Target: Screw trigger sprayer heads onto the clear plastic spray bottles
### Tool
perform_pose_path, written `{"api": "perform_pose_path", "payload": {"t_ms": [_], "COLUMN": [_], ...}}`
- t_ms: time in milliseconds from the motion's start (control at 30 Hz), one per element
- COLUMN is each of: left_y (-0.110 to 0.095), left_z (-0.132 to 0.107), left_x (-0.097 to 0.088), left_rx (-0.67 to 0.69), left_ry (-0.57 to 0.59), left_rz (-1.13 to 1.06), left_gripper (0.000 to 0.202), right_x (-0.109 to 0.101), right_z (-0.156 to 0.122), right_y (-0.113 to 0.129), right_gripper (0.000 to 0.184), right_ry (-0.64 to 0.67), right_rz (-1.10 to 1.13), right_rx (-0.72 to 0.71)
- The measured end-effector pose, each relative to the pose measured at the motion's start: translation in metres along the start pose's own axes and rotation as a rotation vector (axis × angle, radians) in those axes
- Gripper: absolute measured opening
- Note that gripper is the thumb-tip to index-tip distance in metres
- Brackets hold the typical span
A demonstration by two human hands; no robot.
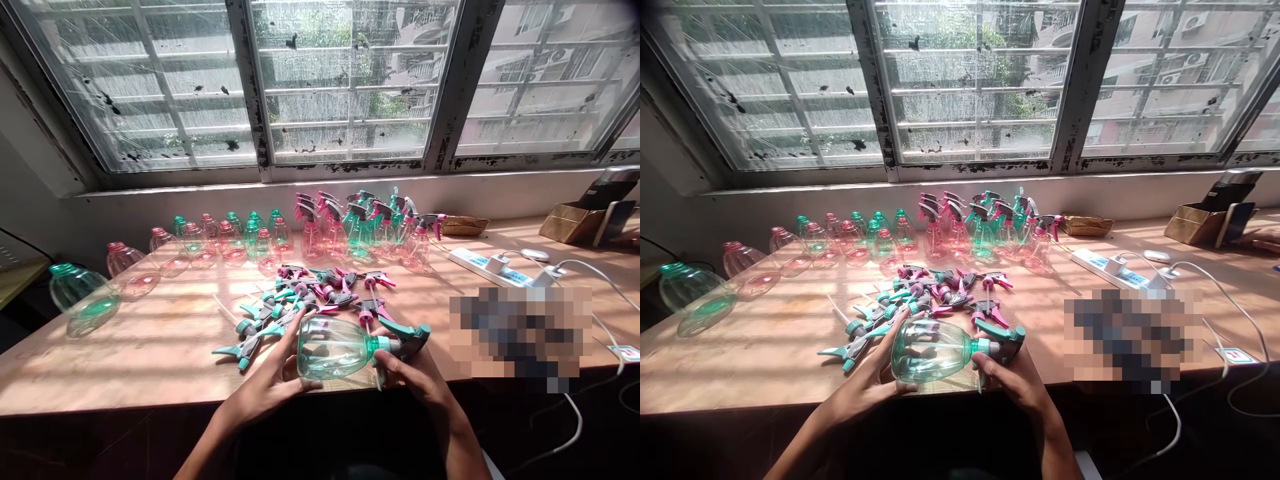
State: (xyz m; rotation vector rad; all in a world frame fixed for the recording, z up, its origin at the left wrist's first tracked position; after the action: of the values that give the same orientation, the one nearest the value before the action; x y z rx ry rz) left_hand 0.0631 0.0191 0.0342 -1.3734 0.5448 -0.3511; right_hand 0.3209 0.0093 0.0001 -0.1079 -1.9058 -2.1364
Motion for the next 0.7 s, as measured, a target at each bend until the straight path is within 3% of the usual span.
{"api": "perform_pose_path", "payload": {"t_ms": [133,300,400,700], "left_y": [0.001,0.0039,0.0024,0.0003], "left_z": [0.0023,0.0015,-0.001,0.0006], "left_x": [0.0001,-0.003,-0.0061,-0.0031], "left_rx": [0.021,-0.049,-0.07,0.05], "left_ry": [0.013,-0.027,-0.052,0.0], "left_rz": [0.054,0.098,0.216,0.178], "left_gripper": [0.096,0.108,0.103,0.094], "right_x": [-0.001,0.0005,0.0017,0.0008], "right_z": [0.0003,-0.0003,-0.0013,0.0012], "right_y": [-0.0006,0.0005,-0.0004,0.0004], "right_gripper": [0.038,0.041,0.044,0.042], "right_ry": [-0.024,-0.027,-0.007,0.006], "right_rz": [0.031,0.024,0.053,0.04], "right_rx": [0.022,0.019,0.036,0.045]}}
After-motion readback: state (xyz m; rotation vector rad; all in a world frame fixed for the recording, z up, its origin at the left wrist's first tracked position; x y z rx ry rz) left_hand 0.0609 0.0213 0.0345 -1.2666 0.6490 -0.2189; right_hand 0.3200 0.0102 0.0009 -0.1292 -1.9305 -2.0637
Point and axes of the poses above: each hand's wrist, its own z-axis towards the middle knuckle, its own x-axis out of the palm, y = z × x, the point moved 4 cm from there along z, towards the middle knuckle, and after that the axes turned 1 degree about y, right-handed, at the moved point
